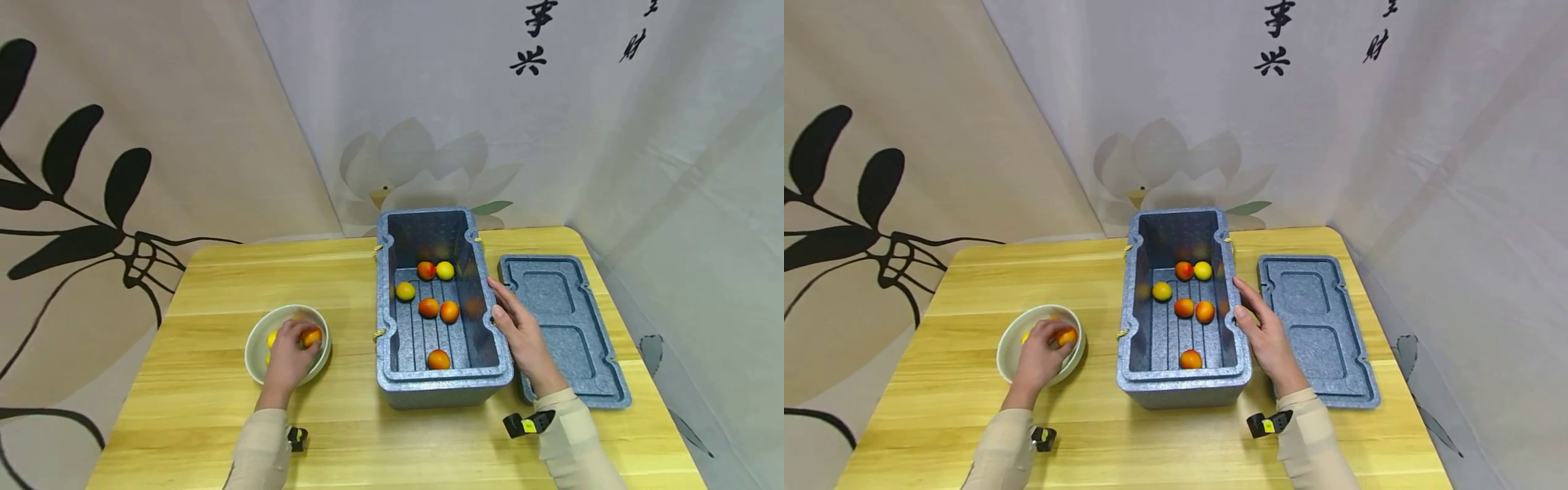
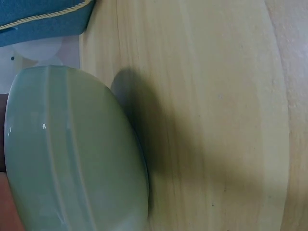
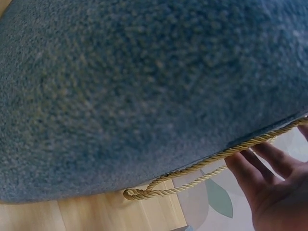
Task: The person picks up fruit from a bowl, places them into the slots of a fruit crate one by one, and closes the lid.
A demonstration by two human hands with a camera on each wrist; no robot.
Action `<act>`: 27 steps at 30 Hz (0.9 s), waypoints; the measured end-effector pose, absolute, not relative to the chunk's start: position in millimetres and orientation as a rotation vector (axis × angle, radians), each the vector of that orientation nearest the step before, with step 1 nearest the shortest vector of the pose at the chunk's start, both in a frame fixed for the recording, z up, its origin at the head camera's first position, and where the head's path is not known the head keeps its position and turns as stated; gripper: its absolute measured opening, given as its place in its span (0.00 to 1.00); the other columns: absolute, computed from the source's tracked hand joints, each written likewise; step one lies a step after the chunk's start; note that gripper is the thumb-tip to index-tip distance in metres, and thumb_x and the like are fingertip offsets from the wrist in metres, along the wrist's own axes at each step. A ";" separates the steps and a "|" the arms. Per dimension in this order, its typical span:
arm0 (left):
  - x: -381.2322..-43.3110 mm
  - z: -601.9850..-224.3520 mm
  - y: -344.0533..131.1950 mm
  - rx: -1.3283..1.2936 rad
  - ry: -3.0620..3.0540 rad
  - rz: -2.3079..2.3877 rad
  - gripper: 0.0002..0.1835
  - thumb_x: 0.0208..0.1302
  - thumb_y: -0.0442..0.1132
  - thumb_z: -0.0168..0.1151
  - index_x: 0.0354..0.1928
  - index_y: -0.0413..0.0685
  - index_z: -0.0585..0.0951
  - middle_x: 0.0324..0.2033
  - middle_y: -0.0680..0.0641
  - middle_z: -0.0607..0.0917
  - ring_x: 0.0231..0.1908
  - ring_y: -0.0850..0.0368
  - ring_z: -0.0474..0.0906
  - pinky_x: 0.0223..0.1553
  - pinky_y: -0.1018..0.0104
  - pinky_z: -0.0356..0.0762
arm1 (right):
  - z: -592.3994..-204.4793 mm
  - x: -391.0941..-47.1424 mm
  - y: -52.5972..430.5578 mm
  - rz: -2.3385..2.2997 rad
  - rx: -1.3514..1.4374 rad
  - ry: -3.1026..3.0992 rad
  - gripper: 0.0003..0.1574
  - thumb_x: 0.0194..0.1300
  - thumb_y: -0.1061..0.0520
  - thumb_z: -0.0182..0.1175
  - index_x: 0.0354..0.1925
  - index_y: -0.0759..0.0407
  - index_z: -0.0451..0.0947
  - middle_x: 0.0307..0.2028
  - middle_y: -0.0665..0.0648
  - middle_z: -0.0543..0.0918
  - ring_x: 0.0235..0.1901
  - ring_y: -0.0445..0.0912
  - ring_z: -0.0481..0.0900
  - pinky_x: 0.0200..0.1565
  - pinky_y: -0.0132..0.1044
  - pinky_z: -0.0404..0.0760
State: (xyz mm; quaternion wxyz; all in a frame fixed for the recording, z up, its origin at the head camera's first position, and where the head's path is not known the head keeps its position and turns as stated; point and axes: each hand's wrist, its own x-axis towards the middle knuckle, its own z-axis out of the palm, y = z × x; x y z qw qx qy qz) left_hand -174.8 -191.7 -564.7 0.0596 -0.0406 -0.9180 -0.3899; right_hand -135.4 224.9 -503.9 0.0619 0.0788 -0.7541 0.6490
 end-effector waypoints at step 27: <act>-176.8 -563.2 -190.3 -0.121 -2.879 -1.119 0.17 0.55 0.29 0.70 0.48 0.37 0.82 0.45 0.39 0.78 0.50 0.41 0.72 0.54 0.48 0.72 | -499.9 -134.5 224.5 1.957 0.253 -2.273 0.29 0.78 0.62 0.46 0.74 0.55 0.60 0.71 0.62 0.62 0.67 0.57 0.62 0.56 0.26 0.70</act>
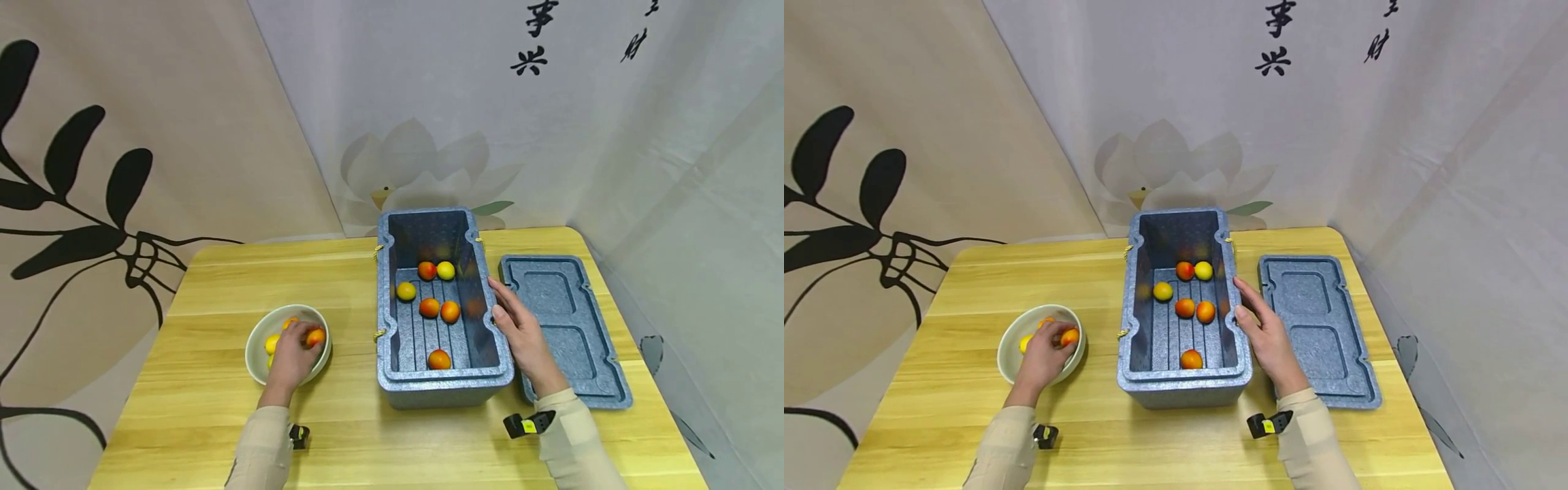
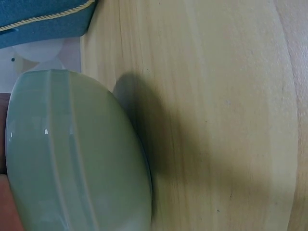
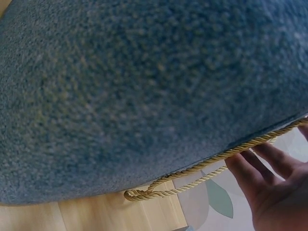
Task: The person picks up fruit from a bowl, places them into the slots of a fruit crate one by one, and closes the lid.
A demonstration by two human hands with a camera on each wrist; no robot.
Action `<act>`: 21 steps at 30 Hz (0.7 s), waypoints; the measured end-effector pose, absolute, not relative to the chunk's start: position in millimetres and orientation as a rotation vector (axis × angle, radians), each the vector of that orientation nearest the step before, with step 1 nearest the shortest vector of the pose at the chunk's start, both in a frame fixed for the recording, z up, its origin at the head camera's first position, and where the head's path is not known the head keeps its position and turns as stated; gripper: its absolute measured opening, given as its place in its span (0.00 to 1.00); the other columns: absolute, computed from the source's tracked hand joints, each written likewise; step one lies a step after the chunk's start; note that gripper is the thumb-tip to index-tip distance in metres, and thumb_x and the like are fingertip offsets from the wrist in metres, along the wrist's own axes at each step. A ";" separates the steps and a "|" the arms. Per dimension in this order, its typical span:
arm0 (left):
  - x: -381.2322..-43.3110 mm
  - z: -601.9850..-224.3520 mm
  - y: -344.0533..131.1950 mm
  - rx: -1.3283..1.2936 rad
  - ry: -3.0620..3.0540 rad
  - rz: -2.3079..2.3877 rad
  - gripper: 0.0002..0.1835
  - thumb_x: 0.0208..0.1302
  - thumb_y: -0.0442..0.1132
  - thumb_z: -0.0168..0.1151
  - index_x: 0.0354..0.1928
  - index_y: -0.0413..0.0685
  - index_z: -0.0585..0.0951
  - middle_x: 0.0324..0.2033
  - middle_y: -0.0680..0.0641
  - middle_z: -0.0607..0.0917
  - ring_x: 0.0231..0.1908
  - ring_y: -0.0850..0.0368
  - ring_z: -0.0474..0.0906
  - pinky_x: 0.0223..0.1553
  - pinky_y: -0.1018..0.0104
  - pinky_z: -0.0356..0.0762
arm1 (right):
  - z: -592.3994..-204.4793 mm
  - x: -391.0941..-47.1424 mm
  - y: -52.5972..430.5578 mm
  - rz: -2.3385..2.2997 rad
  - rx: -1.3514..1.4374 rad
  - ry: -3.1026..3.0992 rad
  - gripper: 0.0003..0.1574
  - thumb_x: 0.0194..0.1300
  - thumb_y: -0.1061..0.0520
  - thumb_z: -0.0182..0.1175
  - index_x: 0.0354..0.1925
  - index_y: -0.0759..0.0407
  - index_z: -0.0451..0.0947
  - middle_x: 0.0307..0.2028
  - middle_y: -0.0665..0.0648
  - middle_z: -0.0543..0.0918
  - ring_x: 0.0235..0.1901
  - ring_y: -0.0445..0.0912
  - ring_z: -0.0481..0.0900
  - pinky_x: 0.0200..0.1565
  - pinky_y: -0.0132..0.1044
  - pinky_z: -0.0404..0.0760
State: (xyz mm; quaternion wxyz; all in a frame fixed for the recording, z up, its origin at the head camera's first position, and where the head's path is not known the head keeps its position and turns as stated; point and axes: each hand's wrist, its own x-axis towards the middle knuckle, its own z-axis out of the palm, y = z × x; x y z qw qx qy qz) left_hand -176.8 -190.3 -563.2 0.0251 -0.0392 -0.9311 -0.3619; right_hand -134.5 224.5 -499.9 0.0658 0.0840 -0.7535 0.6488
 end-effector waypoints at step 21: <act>-174.2 -551.8 -189.7 -0.166 -2.652 -1.276 0.15 0.58 0.28 0.70 0.47 0.36 0.82 0.45 0.40 0.80 0.44 0.45 0.78 0.43 0.52 0.82 | -496.7 -133.6 223.8 1.950 0.244 -2.288 0.29 0.78 0.62 0.46 0.74 0.56 0.60 0.70 0.63 0.62 0.67 0.53 0.63 0.57 0.26 0.70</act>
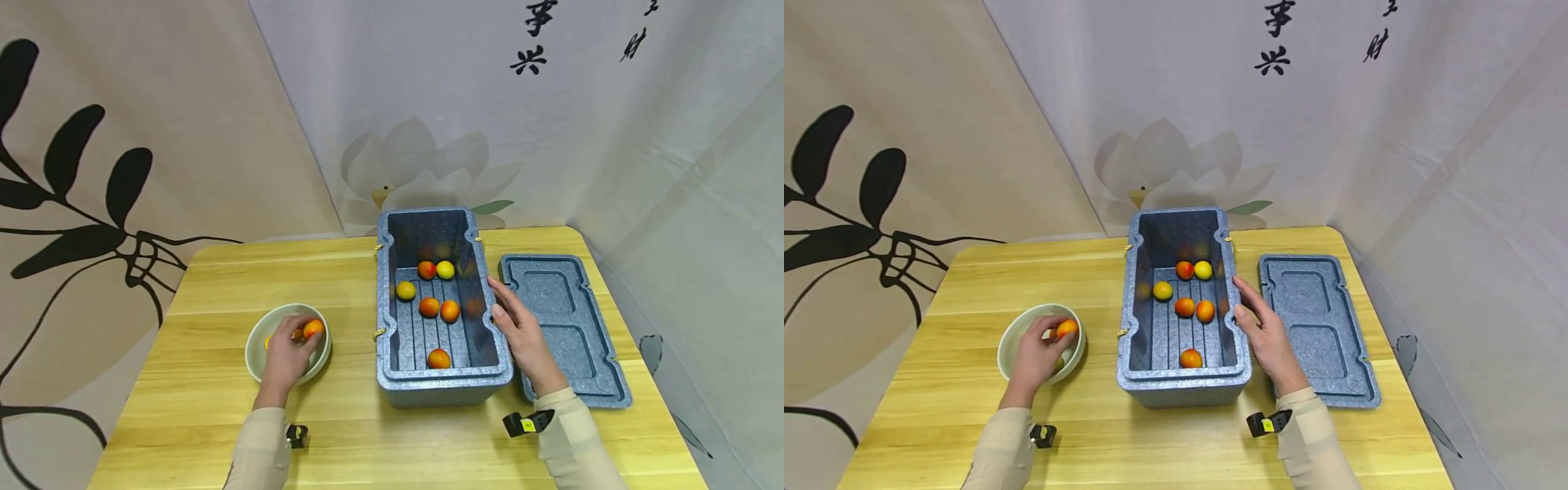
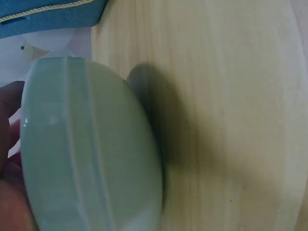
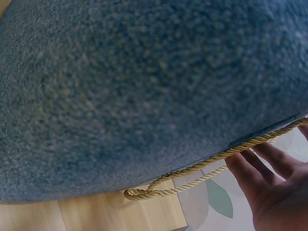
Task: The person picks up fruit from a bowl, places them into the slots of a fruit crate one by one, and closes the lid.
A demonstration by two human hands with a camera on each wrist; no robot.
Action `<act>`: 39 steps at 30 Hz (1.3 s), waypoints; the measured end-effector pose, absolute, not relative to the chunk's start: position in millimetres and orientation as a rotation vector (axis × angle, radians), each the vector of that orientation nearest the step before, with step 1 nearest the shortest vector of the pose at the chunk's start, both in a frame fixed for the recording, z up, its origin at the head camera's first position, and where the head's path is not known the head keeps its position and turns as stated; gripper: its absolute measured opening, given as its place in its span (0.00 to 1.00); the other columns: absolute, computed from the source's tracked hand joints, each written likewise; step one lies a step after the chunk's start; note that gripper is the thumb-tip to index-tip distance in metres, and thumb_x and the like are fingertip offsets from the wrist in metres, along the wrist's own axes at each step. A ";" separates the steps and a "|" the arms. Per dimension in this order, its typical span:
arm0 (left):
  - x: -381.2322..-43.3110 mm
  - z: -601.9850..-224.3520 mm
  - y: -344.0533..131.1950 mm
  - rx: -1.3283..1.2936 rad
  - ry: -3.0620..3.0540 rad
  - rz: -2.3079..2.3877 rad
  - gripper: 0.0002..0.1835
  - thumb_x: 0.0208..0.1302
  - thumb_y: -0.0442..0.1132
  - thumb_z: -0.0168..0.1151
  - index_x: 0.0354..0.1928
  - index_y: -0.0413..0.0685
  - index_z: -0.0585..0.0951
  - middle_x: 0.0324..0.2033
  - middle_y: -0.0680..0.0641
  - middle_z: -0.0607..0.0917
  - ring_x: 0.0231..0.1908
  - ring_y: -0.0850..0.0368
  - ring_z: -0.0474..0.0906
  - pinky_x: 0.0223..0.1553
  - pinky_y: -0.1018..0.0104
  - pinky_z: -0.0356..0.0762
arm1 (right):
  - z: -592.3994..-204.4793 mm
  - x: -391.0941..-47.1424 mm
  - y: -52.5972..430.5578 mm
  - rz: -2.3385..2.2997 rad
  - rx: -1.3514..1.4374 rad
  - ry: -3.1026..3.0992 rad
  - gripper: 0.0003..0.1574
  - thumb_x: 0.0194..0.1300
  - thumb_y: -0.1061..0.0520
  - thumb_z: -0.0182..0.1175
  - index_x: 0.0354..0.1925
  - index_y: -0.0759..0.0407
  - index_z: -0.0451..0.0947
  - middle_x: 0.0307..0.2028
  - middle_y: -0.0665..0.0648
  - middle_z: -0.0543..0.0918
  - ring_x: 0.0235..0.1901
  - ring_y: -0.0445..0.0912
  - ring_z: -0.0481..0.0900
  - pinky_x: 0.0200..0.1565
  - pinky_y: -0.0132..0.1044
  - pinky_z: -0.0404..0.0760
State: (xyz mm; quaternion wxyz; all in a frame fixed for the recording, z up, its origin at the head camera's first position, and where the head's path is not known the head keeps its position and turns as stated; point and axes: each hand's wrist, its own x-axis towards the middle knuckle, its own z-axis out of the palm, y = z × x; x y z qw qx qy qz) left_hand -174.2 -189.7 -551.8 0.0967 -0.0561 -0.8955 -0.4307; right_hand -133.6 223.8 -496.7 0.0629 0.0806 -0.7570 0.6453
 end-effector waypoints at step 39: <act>-192.5 -464.6 -139.1 -0.356 -2.283 -1.689 0.16 0.60 0.24 0.66 0.51 0.27 0.80 0.50 0.33 0.78 0.52 0.42 0.75 0.50 0.52 0.81 | -503.4 -134.9 226.3 1.947 0.247 -2.277 0.29 0.78 0.60 0.46 0.73 0.53 0.62 0.70 0.63 0.64 0.66 0.55 0.64 0.57 0.26 0.70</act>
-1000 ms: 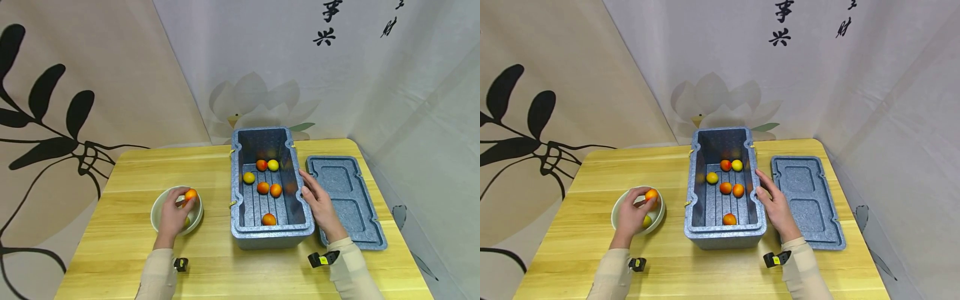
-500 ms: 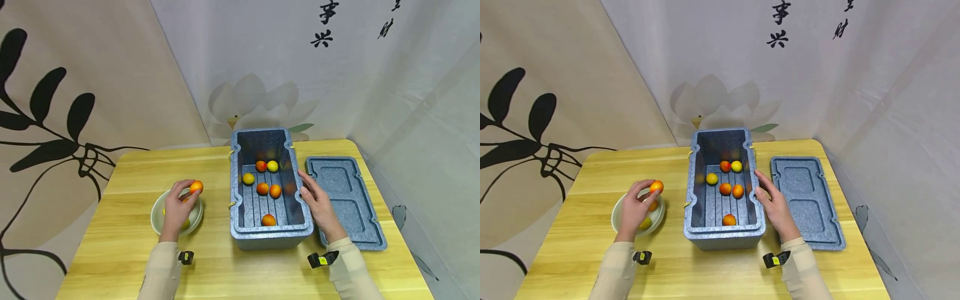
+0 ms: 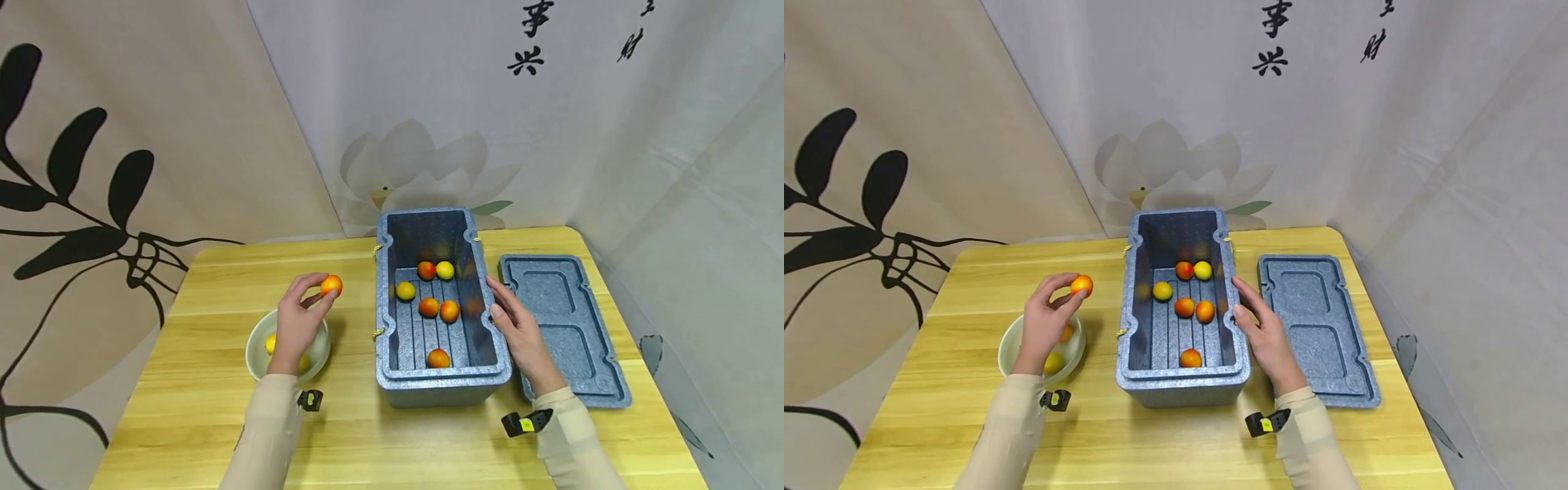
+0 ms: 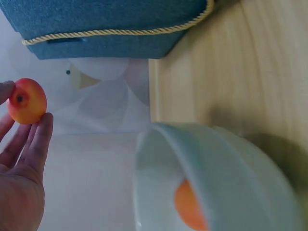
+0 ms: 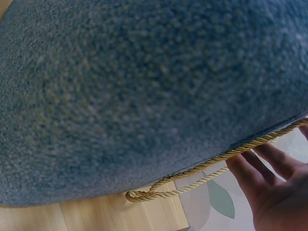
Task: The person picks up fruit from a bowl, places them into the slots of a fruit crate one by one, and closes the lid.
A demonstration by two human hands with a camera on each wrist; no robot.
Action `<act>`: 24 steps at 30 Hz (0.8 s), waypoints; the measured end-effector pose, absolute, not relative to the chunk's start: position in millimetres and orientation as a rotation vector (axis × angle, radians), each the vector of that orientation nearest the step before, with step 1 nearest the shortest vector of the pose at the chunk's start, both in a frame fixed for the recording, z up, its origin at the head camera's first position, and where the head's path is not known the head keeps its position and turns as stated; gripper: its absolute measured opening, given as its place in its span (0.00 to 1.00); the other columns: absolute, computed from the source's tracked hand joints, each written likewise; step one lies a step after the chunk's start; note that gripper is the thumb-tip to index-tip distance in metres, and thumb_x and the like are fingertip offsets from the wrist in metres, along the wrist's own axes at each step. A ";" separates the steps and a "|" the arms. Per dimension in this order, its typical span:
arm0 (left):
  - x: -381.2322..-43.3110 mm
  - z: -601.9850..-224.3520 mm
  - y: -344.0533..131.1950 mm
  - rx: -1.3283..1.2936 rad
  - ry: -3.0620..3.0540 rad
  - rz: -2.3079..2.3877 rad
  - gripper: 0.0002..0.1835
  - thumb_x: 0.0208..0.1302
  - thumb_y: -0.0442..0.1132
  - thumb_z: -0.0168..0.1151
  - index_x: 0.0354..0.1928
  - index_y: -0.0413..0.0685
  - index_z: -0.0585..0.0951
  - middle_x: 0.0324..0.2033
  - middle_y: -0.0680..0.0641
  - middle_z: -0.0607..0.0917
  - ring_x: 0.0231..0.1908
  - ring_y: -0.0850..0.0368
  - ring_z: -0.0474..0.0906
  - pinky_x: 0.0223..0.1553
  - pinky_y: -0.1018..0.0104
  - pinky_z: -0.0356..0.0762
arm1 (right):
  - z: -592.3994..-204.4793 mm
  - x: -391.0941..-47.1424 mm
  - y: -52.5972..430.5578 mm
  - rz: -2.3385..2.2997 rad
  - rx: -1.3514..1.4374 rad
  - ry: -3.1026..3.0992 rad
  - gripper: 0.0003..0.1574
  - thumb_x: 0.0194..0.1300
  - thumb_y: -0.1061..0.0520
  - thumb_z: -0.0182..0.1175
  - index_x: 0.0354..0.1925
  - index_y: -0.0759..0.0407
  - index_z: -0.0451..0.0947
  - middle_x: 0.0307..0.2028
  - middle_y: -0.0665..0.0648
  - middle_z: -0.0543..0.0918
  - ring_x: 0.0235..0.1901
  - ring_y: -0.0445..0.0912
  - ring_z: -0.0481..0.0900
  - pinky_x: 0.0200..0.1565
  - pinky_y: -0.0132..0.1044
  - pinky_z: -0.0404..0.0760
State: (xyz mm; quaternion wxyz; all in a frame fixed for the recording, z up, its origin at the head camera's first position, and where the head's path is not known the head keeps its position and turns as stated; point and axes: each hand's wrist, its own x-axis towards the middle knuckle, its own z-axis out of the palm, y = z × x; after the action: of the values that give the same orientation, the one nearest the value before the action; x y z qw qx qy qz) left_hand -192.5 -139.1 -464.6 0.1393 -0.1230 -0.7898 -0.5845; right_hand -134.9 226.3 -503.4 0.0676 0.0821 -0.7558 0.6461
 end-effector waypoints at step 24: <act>-215.6 -430.1 -110.0 -0.549 -2.185 -1.657 0.16 0.58 0.22 0.67 0.49 0.26 0.80 0.48 0.32 0.78 0.49 0.40 0.77 0.48 0.41 0.79 | -503.9 -135.4 225.9 1.954 0.233 -2.272 0.28 0.78 0.60 0.46 0.73 0.53 0.62 0.70 0.61 0.64 0.68 0.53 0.61 0.58 0.26 0.69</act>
State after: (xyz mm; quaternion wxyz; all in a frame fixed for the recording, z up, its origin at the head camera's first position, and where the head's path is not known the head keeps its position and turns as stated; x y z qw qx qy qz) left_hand -215.6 -110.0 -430.1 0.1716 -0.1933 -0.7696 -0.5839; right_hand -135.4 225.9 -503.9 0.0677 0.0773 -0.7542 0.6485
